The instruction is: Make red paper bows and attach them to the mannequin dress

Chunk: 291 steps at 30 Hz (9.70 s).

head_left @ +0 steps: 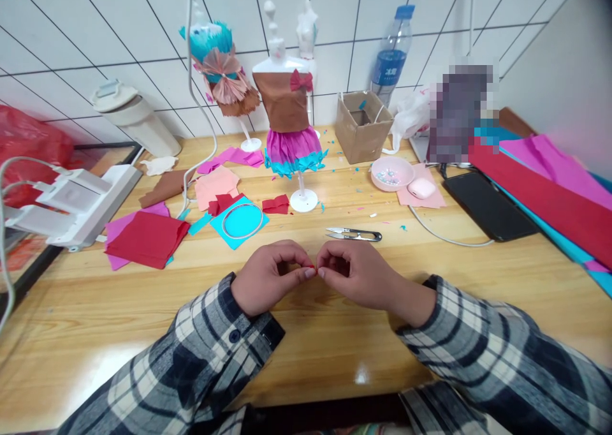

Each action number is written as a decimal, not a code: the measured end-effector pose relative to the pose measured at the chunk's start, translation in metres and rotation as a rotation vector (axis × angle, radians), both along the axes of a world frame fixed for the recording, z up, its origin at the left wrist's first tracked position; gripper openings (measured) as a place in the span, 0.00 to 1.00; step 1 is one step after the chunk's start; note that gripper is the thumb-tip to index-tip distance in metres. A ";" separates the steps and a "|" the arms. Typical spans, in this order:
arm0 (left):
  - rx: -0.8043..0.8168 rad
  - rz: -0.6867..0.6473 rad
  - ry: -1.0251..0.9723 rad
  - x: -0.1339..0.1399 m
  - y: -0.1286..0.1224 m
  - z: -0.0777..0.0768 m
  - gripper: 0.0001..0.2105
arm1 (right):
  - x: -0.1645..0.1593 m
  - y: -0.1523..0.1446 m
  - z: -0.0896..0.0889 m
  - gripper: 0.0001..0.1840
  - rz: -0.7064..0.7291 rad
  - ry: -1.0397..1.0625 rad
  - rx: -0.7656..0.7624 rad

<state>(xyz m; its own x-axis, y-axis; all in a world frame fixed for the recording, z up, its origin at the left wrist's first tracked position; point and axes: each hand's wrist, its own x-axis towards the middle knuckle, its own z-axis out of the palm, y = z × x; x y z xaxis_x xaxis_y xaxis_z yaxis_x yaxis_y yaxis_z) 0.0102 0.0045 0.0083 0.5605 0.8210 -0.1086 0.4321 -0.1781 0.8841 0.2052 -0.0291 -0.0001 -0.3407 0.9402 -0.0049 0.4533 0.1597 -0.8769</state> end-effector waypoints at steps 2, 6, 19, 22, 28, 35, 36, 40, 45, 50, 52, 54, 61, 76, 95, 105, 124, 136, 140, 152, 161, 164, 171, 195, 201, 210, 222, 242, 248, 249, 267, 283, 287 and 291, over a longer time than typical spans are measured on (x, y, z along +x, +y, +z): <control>0.000 0.015 -0.012 0.000 0.001 0.001 0.09 | 0.001 0.000 0.000 0.02 -0.009 0.005 -0.013; -0.077 0.014 -0.045 -0.001 0.003 0.003 0.11 | 0.002 0.002 0.002 0.02 -0.040 0.031 -0.031; -0.007 0.049 -0.021 0.000 0.001 0.003 0.10 | 0.001 0.001 0.001 0.02 -0.013 0.012 -0.023; 0.009 0.054 -0.033 0.000 0.001 0.003 0.09 | 0.000 0.000 0.002 0.02 -0.010 0.029 -0.029; -0.004 0.081 -0.089 0.000 0.000 0.003 0.10 | -0.001 0.000 0.002 0.01 -0.013 0.081 -0.061; 0.037 0.125 0.022 -0.003 0.005 0.011 0.14 | 0.002 0.005 0.005 0.02 -0.052 0.103 -0.117; 0.056 0.131 0.023 -0.003 0.005 0.012 0.14 | 0.002 0.005 0.005 0.02 -0.054 0.110 -0.126; 0.044 0.075 0.004 -0.003 0.005 0.009 0.10 | 0.002 0.005 0.005 0.02 -0.051 0.111 -0.133; 0.094 0.078 -0.017 -0.001 0.002 0.007 0.08 | 0.002 0.004 0.004 0.03 -0.034 0.123 -0.133; 0.116 0.070 0.001 -0.001 0.001 0.010 0.08 | 0.002 0.004 0.003 0.13 -0.099 0.156 -0.155; 0.120 0.071 0.017 -0.001 0.000 0.010 0.08 | 0.001 0.005 0.003 0.12 -0.102 0.177 -0.157; 0.124 0.066 0.023 -0.001 0.000 0.009 0.08 | -0.001 0.005 0.003 0.09 -0.097 0.187 -0.165; 0.063 0.138 -0.002 0.004 -0.004 0.008 0.10 | -0.002 0.005 0.001 0.07 -0.187 0.281 -0.209; 0.982 0.114 0.111 0.000 -0.011 0.007 0.02 | -0.006 0.002 0.000 0.10 -0.235 0.352 -0.268; 0.002 0.109 -0.072 0.007 -0.012 0.005 0.10 | -0.004 0.001 0.004 0.08 -0.197 0.439 -0.242; 0.450 0.110 0.042 0.006 -0.016 0.012 0.05 | -0.008 -0.006 0.010 0.19 -0.107 0.262 -0.157; 0.386 0.107 0.080 0.009 -0.018 0.015 0.07 | -0.003 0.001 0.007 0.08 -0.129 0.256 -0.271; 0.542 0.061 0.198 0.009 -0.018 0.009 0.05 | -0.006 -0.002 0.006 0.14 -0.098 0.186 -0.256; 0.474 0.081 0.168 0.009 -0.018 0.011 0.06 | -0.005 0.000 0.005 0.10 -0.104 0.197 -0.291; 0.249 0.042 0.089 0.007 -0.013 0.012 0.07 | 0.001 0.005 0.001 0.07 -0.121 0.258 -0.346; 0.040 0.018 0.035 0.003 -0.007 0.013 0.08 | 0.004 0.007 0.001 0.09 -0.073 0.388 -0.427; -0.009 0.015 0.006 0.004 -0.007 0.011 0.08 | 0.003 0.006 0.000 0.07 -0.077 0.361 -0.396; -0.083 -0.025 -0.042 0.002 -0.006 0.007 0.08 | 0.004 0.007 -0.002 0.07 -0.067 0.363 -0.391; 0.210 0.090 0.076 0.001 -0.007 0.016 0.06 | 0.000 0.003 0.006 0.05 -0.141 0.076 -0.073; 0.192 0.110 0.047 0.002 -0.007 0.015 0.08 | -0.002 0.003 0.006 0.05 -0.185 0.088 -0.060; -0.122 0.184 -0.143 0.004 -0.006 0.007 0.12 | -0.005 0.002 0.006 0.07 -0.220 0.206 -0.194; 0.040 0.147 0.054 0.005 -0.006 0.011 0.09 | -0.004 0.003 0.004 0.11 -0.158 0.294 -0.198; 0.040 0.159 -0.016 0.003 -0.006 0.011 0.08 | -0.002 0.004 0.004 0.08 -0.182 0.153 -0.160; 0.072 0.193 -0.015 0.005 -0.008 0.012 0.07 | -0.004 0.002 0.003 0.09 -0.209 0.101 -0.093; 0.080 0.190 -0.006 0.005 -0.008 0.012 0.07 | -0.005 0.002 0.002 0.08 -0.212 0.092 -0.081; -0.020 0.186 0.019 0.004 -0.007 0.011 0.10 | 0.002 0.008 -0.001 0.08 -0.135 0.227 -0.259; -0.028 0.190 0.025 0.008 -0.009 0.009 0.11 | 0.000 0.007 0.001 0.07 -0.137 0.225 -0.303; -0.072 0.167 -0.014 0.007 -0.008 0.009 0.10 | 0.001 0.007 0.001 0.05 -0.098 0.170 -0.255; -0.121 0.171 -0.027 0.007 -0.009 0.009 0.12 | 0.000 0.007 0.000 0.06 -0.103 0.108 -0.202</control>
